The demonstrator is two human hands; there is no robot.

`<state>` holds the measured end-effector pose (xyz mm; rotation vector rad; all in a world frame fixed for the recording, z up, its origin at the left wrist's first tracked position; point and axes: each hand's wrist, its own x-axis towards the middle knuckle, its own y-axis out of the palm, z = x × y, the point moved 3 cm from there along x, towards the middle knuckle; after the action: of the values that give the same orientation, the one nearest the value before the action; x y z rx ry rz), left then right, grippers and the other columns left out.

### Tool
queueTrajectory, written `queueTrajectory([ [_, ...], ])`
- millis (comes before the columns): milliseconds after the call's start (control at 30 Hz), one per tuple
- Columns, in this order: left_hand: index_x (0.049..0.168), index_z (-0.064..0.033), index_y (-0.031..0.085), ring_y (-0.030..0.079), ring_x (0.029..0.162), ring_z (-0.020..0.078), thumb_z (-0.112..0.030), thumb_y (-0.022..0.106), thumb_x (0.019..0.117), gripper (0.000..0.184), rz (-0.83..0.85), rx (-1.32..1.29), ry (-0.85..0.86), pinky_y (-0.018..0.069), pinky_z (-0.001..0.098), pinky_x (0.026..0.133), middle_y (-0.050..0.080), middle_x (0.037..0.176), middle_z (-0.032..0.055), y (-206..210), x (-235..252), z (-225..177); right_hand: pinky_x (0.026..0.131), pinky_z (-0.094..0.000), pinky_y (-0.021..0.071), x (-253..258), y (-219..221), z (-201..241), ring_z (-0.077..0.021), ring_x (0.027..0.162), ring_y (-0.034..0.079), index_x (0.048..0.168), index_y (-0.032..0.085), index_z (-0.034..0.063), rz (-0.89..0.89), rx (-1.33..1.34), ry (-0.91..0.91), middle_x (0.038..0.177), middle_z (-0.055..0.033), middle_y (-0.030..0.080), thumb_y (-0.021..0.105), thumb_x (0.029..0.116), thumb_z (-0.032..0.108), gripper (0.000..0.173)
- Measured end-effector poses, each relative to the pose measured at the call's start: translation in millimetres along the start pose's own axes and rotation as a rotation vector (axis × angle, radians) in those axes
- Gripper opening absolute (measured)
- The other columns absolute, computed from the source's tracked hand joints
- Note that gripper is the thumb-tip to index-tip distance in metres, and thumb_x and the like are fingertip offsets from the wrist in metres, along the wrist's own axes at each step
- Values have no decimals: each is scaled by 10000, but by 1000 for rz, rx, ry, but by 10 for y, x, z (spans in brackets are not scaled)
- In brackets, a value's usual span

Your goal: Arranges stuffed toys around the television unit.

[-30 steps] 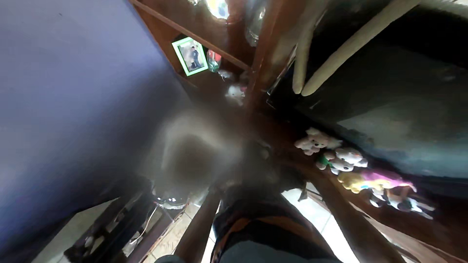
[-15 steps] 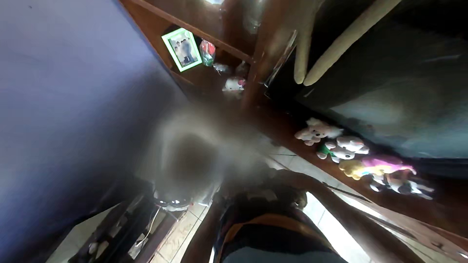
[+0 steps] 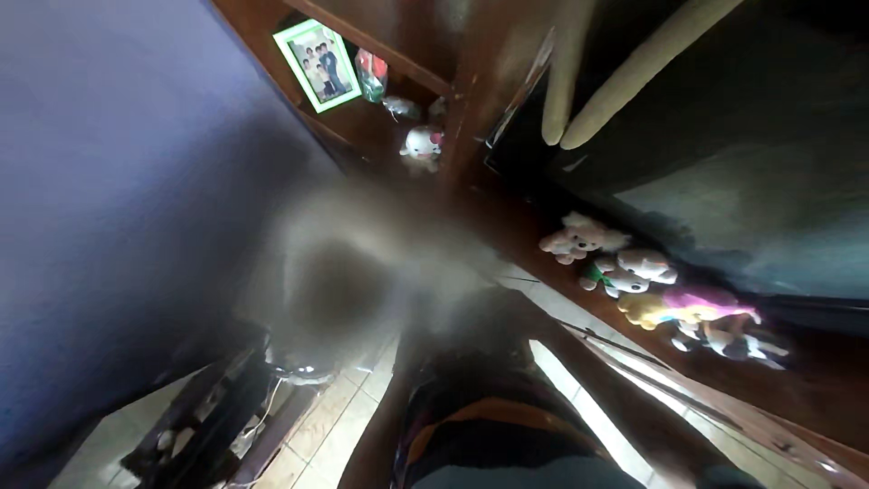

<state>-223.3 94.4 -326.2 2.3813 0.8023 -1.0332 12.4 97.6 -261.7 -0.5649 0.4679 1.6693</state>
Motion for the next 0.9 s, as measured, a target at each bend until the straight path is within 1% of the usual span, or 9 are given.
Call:
queueTrajectory([
  [167, 1225, -14, 670, 653, 1017, 106, -336, 717, 938, 434, -145, 35, 6, 526, 311, 959, 704, 1126, 71, 128, 47, 253, 851, -265, 556, 121, -372, 550, -78, 900, 649, 1184, 643, -40, -302, 100, -61, 1020, -79, 690, 487, 1072, 140, 263],
  [300, 1353, 46, 543, 607, 1069, 151, -250, 628, 1005, 465, -83, -106, -70, 504, 334, 967, 633, 1231, 161, 272, -211, 36, 987, -561, 513, 605, -748, 553, -381, 1121, 672, 1259, 674, -4, -670, -498, -223, 1231, -233, 684, 532, 1068, 166, 292],
  [400, 1409, 60, 495, 567, 1182, 182, -145, 473, 1074, 394, -165, -147, -250, 433, 345, 1064, 580, 1341, 192, 470, -644, -689, 1097, -608, 418, 1156, -669, 210, -439, 1384, 477, 1471, 540, 100, -473, -876, -11, 1544, -225, 451, 550, 1060, 212, 426],
  [467, 1438, 74, 452, 532, 1232, 173, -29, 394, 1077, 380, -291, -199, -364, 381, 305, 1101, 545, 1391, 195, 584, -896, -1324, 1234, -578, 217, 1337, -556, 56, -413, 1539, 239, 1580, 363, 45, -354, -966, -92, 1662, -223, 261, 492, 1080, 207, 541],
  [567, 1422, 117, 430, 591, 1153, 135, -125, 512, 1038, 461, -143, -263, 12, 470, 265, 1015, 586, 1317, 214, 390, -675, -447, 1251, -601, 144, 1622, -620, -65, -413, 1558, 184, 1593, 312, 12, -411, -997, -308, 1663, -250, 235, 490, 1082, 238, 587],
  [667, 1393, 34, 500, 610, 1063, 51, -198, 586, 1013, 454, -179, -358, -30, 504, 247, 968, 645, 1218, 92, 327, -505, -16, 1214, -632, 236, 1901, -725, 111, -418, 1530, 262, 1599, 302, 28, -599, -1011, -397, 1652, -247, 269, 494, 1078, 273, 607],
  [767, 1437, 72, 452, 555, 1186, 110, -119, 494, 1051, 433, -153, -300, -86, 437, 283, 1057, 578, 1346, 168, 285, -599, -262, 1172, -639, 299, 1965, -679, 384, -438, 1513, 287, 1620, 255, 51, -655, -1017, -311, 1666, -242, 230, 475, 1088, 295, 626],
  [833, 1421, 84, 466, 561, 1184, 122, -124, 501, 1051, 426, -165, -294, -81, 440, 293, 1059, 583, 1336, 179, 246, -600, -264, 1142, -650, 340, 1909, -637, 416, -454, 1481, 338, 1600, 339, 100, -680, -968, -261, 1651, -248, 261, 516, 1073, 315, 597],
  [900, 1406, 65, 484, 591, 1130, 104, -193, 572, 1018, 475, -187, -338, -35, 481, 285, 1019, 619, 1276, 151, 193, -478, 33, 1209, -623, 263, 1732, -548, 359, -449, 1523, 257, 1586, 372, 85, -694, -931, -282, 1658, -260, 236, 525, 1064, 276, 576],
])
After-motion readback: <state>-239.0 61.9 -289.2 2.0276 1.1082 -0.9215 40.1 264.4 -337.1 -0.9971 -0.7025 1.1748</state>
